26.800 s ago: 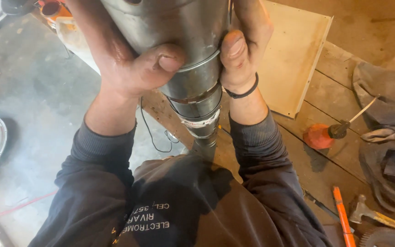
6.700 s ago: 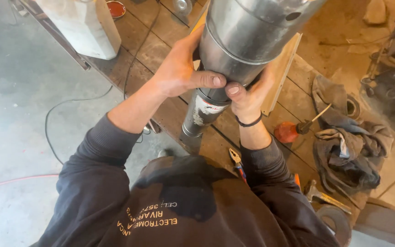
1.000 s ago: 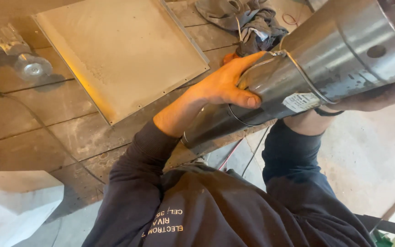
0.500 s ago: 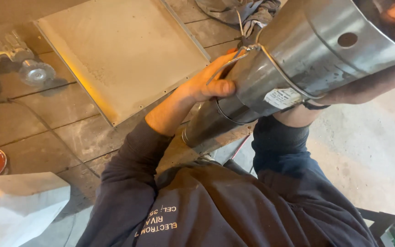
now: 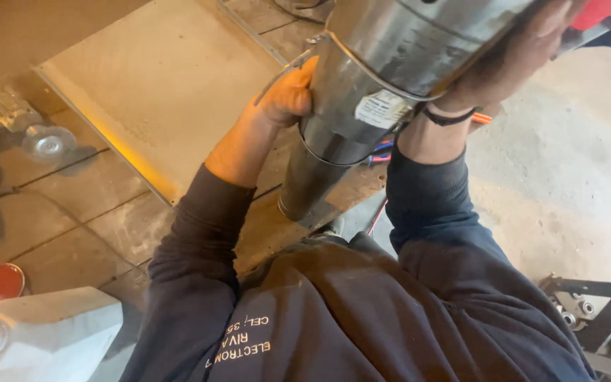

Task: The recorder assembles a submersible pump by sliding a metal sleeve over the motor, securing it with wire using pliers, and then placing the assembly into a hydraulic press.

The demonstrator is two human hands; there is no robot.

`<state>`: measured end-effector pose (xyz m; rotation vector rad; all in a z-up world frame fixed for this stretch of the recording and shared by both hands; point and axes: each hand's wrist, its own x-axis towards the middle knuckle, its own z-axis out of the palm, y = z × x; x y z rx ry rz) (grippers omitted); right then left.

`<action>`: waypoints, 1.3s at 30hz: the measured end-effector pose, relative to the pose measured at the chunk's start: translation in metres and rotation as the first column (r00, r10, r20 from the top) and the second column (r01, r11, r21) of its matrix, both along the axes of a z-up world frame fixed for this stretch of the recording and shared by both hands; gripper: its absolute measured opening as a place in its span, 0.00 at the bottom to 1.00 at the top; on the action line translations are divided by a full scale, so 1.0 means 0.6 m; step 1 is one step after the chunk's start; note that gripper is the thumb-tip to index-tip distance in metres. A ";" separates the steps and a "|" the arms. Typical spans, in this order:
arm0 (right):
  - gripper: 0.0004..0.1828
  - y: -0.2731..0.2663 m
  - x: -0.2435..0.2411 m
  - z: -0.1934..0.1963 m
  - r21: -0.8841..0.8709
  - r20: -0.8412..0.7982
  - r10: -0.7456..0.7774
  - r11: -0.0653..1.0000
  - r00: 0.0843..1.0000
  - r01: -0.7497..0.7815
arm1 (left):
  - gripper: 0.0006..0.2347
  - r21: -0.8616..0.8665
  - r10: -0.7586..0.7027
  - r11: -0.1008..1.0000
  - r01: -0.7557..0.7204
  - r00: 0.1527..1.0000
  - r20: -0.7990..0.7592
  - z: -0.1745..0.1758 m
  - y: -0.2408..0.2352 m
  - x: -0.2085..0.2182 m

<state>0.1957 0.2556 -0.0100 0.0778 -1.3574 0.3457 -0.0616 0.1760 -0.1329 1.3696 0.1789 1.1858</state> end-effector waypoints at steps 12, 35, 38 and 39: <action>0.20 -0.085 -0.076 0.023 -0.244 0.280 -0.324 0.886 0.903 0.394 | 0.47 0.008 0.011 1.000 -0.011 0.999 0.032 0.047 0.003 -0.029; 0.52 -0.168 -0.054 -0.180 -0.657 0.148 0.704 0.595 0.695 -0.463 | 0.24 -0.120 0.791 0.605 -0.787 0.577 0.205 0.098 -0.243 0.062; 0.54 -0.168 -0.068 -0.150 -0.643 0.094 0.674 0.603 0.733 -0.472 | 0.19 0.000 0.918 0.360 -0.933 0.354 0.178 0.080 -0.247 0.071; 0.54 -0.161 -0.072 -0.149 -0.641 0.096 0.682 0.600 0.725 -0.479 | 0.19 0.002 0.922 0.349 -0.937 0.343 0.181 0.080 -0.245 0.077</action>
